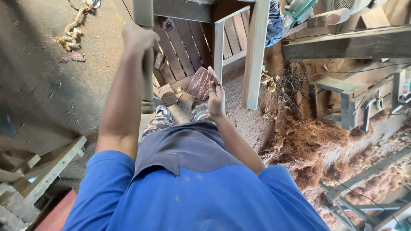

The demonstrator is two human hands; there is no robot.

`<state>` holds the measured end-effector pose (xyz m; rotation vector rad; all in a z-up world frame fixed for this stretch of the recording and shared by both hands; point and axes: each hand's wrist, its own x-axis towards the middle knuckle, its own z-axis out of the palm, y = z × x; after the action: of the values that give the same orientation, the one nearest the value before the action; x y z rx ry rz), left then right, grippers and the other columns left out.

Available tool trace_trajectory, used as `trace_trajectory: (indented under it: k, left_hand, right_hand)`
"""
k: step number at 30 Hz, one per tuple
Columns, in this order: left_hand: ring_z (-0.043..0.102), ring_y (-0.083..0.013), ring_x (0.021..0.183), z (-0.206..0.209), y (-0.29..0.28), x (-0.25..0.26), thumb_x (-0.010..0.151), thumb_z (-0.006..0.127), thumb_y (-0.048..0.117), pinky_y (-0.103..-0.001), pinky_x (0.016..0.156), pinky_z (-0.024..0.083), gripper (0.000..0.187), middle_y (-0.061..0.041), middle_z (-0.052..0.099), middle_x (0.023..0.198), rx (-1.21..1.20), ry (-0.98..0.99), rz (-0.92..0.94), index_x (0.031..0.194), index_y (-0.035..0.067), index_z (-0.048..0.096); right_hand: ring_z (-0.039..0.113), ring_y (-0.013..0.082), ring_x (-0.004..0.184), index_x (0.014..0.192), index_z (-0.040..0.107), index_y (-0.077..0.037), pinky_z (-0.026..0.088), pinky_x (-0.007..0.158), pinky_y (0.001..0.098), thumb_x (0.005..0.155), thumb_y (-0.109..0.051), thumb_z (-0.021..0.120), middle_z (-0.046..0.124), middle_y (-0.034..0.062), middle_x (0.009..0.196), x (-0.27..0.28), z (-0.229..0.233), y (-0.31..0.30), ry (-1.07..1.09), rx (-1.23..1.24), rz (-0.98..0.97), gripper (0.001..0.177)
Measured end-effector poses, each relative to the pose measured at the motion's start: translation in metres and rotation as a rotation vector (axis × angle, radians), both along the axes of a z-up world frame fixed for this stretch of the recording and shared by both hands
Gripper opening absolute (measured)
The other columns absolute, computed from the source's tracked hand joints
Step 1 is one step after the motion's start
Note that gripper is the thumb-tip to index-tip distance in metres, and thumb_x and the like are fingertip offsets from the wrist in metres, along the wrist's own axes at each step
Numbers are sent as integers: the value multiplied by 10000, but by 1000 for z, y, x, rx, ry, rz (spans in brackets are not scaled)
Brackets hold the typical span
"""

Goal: The person sands a wooden chair using a sanding block. They smooth the chair's legs, frame, and seat slats, frequently repositioning the chair to access different surfaces.

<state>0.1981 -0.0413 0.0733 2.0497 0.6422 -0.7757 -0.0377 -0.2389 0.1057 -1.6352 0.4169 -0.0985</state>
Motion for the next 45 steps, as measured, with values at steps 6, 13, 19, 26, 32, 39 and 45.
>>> trace_trajectory:
  k: [6, 13, 19, 26, 32, 39, 45]
  left_hand:
    - [661, -74, 643, 13, 34, -1, 740, 784, 230, -237, 652, 586, 233, 38, 717, 768, -1005, 237, 231, 905, 145, 645]
    - [648, -76, 860, 8, -21, -9, 865, 847, 276, -180, 745, 602, 548, 2, 680, 1055, 26, 33, 102, 1290, 52, 584]
    - [224, -407, 1600, 11, -114, -105, 1292, 708, 794, -542, 1297, 226, 1085, -160, 48, 1688, 1085, -32, -302, 1639, 23, 30]
    - [660, -314, 1028, 55, -177, -173, 1102, 509, 471, -474, 841, 556, 447, -161, 714, 1093, -219, -525, 267, 1292, 96, 658]
    - [605, -298, 1024, 83, -194, -168, 1075, 584, 419, -486, 782, 528, 400, -141, 617, 1140, -617, -472, 376, 1197, 40, 627]
    - [667, -106, 747, 86, -230, -166, 920, 833, 166, -291, 655, 595, 188, -41, 676, 805, -840, -413, 578, 1009, 36, 731]
    - [643, -53, 798, 97, -247, -156, 941, 813, 158, -223, 755, 563, 177, 14, 666, 832, -807, -480, 437, 1027, 48, 705]
  right_hand:
    - [555, 161, 1274, 1487, 443, -63, 463, 1016, 183, 1071, -52, 397, 460, 131, 1576, 0, -2, -48, 142, 85, 164, 419]
    - [555, 230, 1328, 1450, 504, -62, 493, 1110, 367, 1073, -273, 437, 552, 117, 1475, 33, -14, -135, 226, 168, 396, 437]
    - [623, 139, 719, 1445, 532, -78, 593, 610, 267, 1050, -228, 511, 663, 86, 1007, 71, -37, -164, 368, 393, 497, 424]
    - [615, 111, 967, 1234, 708, -72, 548, 917, 352, 1050, -188, 632, 738, 103, 1005, 105, 7, -167, 76, 288, 510, 231]
    - [592, 86, 807, 1112, 723, -59, 570, 748, 264, 994, -234, 711, 676, 26, 864, 121, 47, -163, 207, 505, 507, 212]
    - [569, 70, 544, 830, 655, -80, 475, 459, 204, 1002, -289, 644, 535, -8, 619, 121, 66, -188, 310, 711, 413, 271]
    - [628, 89, 648, 910, 607, -17, 521, 647, 186, 968, -187, 697, 601, 32, 687, 109, 75, -231, 380, 972, 438, 201]
